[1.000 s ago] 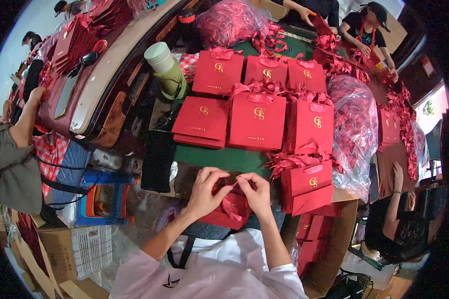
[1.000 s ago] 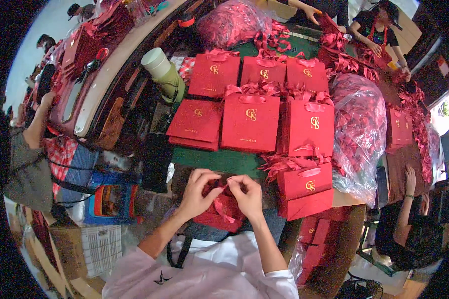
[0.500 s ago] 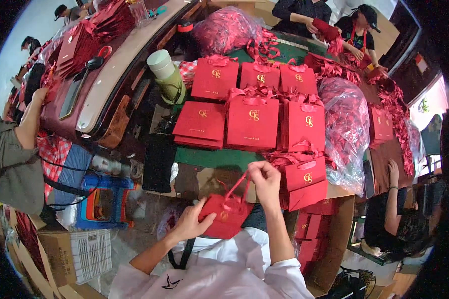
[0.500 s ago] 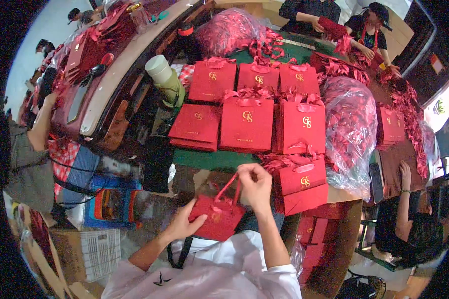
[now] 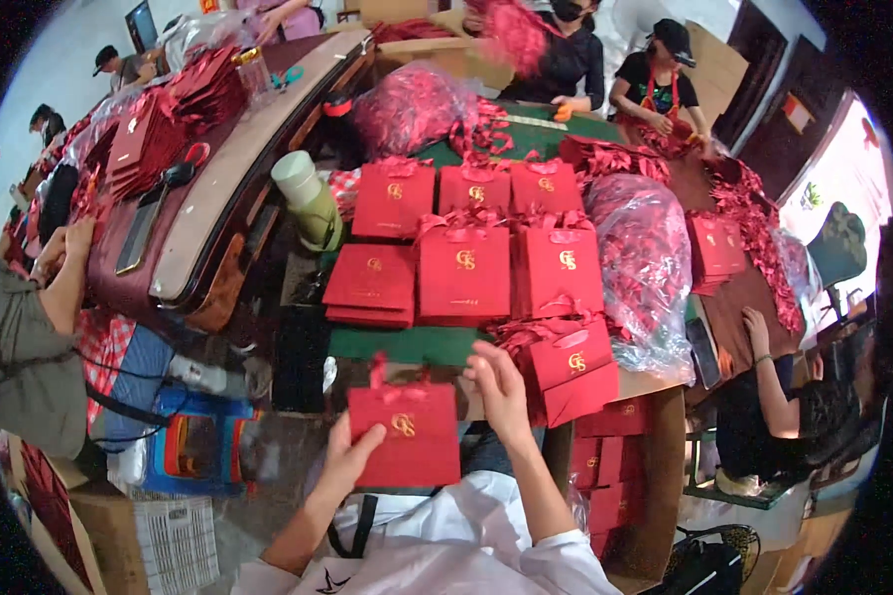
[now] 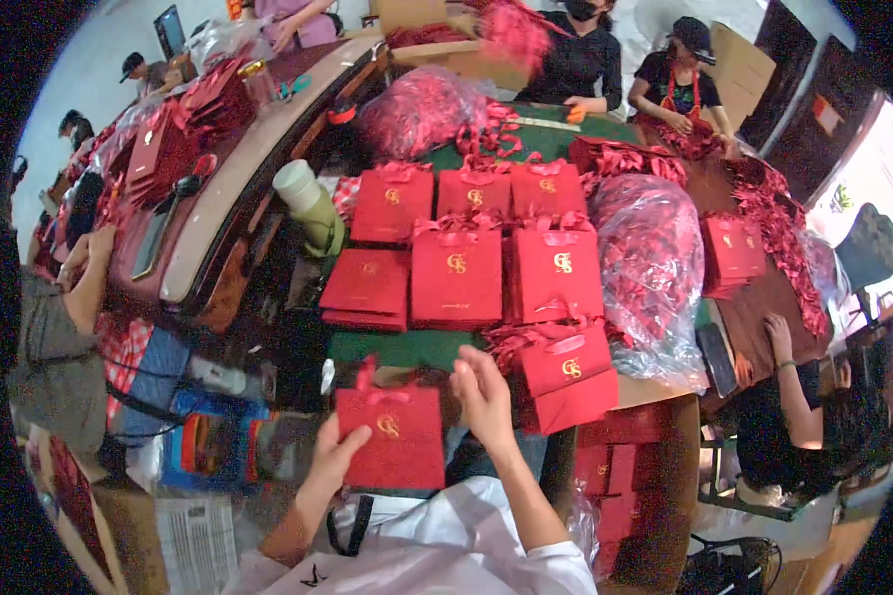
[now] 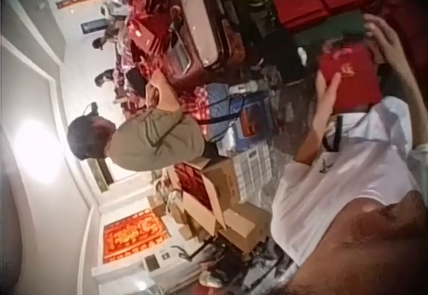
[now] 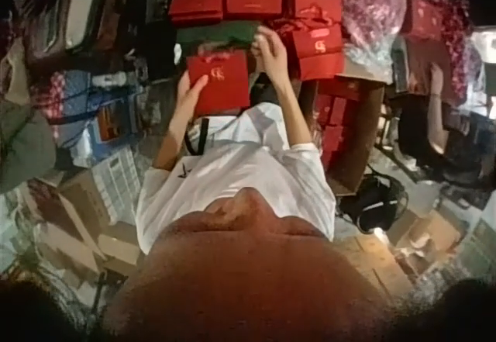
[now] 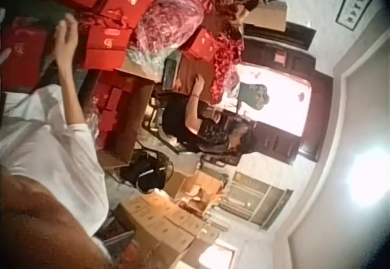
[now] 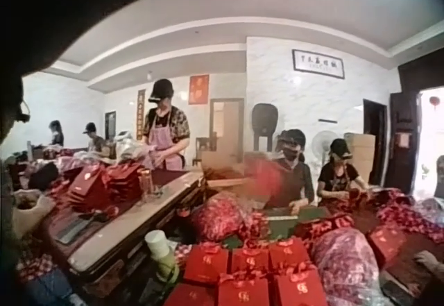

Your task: The person attaches ribbon handles to gift bags by threading and knotting the ribbons through the holes by hand, then gathers and stacks the completed bags together.

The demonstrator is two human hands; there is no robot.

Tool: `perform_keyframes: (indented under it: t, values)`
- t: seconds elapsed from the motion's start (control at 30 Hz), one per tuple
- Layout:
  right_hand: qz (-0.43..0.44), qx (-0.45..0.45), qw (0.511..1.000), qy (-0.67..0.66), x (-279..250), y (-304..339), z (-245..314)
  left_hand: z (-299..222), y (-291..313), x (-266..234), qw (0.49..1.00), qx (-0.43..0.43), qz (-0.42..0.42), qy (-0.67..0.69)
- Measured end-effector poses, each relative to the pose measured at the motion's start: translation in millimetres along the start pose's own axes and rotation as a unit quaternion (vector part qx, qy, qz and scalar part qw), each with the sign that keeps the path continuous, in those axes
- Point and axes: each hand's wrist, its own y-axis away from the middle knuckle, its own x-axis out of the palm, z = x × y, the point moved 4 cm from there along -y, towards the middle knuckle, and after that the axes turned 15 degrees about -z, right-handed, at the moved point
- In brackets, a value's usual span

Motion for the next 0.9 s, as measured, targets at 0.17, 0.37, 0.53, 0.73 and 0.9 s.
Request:
perform_keyframes:
  t: [0.17, 0.37, 0.53, 0.73, 0.9]
  values:
    - [0.051, 0.053, 0.997, -0.019, -16.8, 41.0, -1.4, -25.8, -18.5, 23.6, 0.996, 0.045, -0.028, 0.065]
    - [0.022, -0.023, 0.999, 0.011, -31.9, 57.5, -28.1, 14.4, -16.6, 44.3, 0.998, 0.039, -0.035, 0.024]
    - [-0.011, -0.052, 0.99, 0.128, -48.1, 53.7, -44.5, 53.5, -33.2, 44.1, 0.972, -0.162, 0.014, 0.172]
    - [0.004, -0.021, 0.995, 0.095, -44.3, 55.3, -26.8, 58.0, -47.7, 41.5, 0.957, -0.219, 0.011, 0.188]
    - [-0.023, -0.091, 0.982, 0.163, -40.2, 55.2, 6.8, 29.9, -41.0, 56.2, 0.98, -0.101, -0.011, 0.173]
